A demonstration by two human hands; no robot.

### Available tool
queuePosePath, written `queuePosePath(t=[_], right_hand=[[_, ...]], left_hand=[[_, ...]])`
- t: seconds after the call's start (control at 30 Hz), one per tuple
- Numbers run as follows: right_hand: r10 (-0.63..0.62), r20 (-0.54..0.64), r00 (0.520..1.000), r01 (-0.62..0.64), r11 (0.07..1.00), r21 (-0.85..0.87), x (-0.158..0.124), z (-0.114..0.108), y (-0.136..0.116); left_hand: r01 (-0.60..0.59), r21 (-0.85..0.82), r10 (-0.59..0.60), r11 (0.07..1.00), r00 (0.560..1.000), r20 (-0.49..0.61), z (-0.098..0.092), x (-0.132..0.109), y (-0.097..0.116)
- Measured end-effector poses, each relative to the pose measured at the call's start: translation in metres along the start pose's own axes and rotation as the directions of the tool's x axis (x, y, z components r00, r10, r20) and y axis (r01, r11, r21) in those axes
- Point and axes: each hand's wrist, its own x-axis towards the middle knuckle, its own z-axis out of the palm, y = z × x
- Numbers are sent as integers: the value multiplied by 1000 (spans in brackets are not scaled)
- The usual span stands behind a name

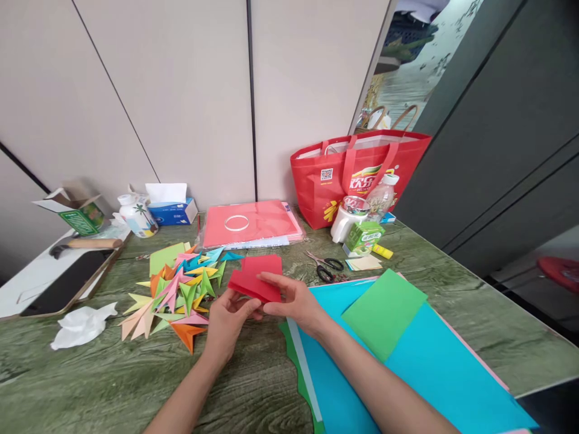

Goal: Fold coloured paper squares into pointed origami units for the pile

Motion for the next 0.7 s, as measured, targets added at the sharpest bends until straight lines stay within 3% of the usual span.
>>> queuePosePath(t=[0.33, 0.53, 0.7], right_hand=[[-42, -51, 998, 38, 996, -78, 3, 0, 3], [-37, -75, 997, 32, 997, -73, 1, 3, 5], [-68, -46, 997, 59, 983, -176, -1, 5, 3]], left_hand=[[-23, 32, 20, 999, 995, 94, -2, 1, -4], [-23, 49, 22, 999, 999, 28, -3, 3, -6], [-46, 109, 43, 993, 999, 30, -4, 4, -9]])
